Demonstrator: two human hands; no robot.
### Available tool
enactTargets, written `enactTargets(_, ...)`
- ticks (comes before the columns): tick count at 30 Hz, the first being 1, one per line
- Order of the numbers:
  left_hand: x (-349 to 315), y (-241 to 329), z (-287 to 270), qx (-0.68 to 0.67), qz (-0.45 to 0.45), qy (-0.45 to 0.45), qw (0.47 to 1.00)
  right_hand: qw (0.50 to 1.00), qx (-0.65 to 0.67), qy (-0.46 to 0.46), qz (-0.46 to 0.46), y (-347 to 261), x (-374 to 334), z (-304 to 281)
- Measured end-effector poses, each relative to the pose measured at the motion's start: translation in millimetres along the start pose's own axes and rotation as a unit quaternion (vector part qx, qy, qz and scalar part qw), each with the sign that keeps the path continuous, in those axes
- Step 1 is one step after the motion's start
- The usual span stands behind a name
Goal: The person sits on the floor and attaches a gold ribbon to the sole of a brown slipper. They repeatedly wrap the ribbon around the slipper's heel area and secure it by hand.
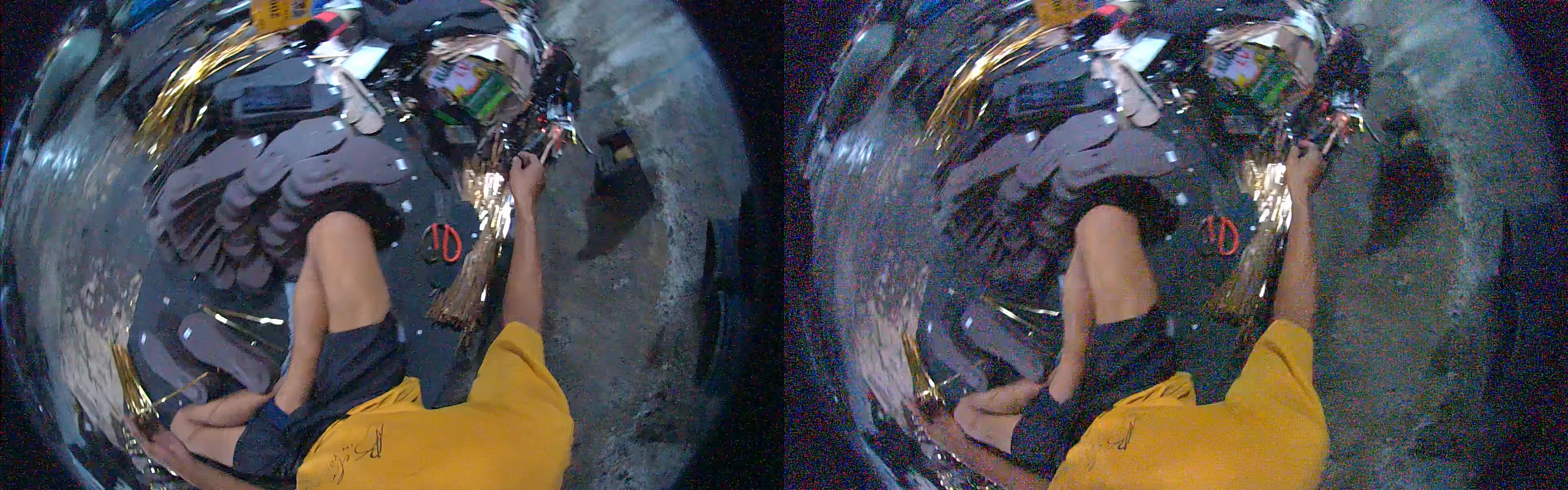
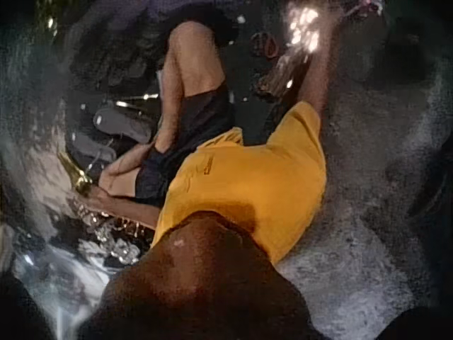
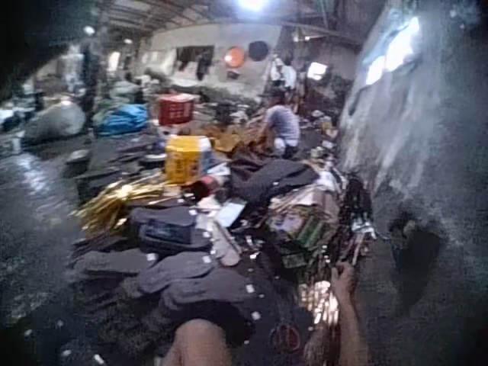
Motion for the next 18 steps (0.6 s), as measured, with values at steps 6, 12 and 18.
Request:
enactTargets(6, -4.6, -1.6, 58.8, 0.048, 0.01, -0.009, 0.999, 0.984, 0.115, 0.091, 0.103, 115.7, 139.5, -28.0)
enactTargets(12, -17.2, 1.9, 108.4, 0.086, 0.015, -0.018, 0.996, 0.642, 0.657, 0.07, 0.389, 155.3, 213.5, 42.2)
enactTargets(18, -17.1, 11.4, 137.1, 0.09, 0.023, -0.034, 0.995, 0.574, 0.726, 0.11, 0.363, 99.8, 244.4, 48.0)
Point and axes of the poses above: each hand's wrist, its own x-axis towards the middle knuckle, its own z-axis out of the palm, y = z × x, the point moved 10 cm from there along x, towards the middle knuckle, and after that the axes turned 14 degrees about z, right-handed, at the moved point
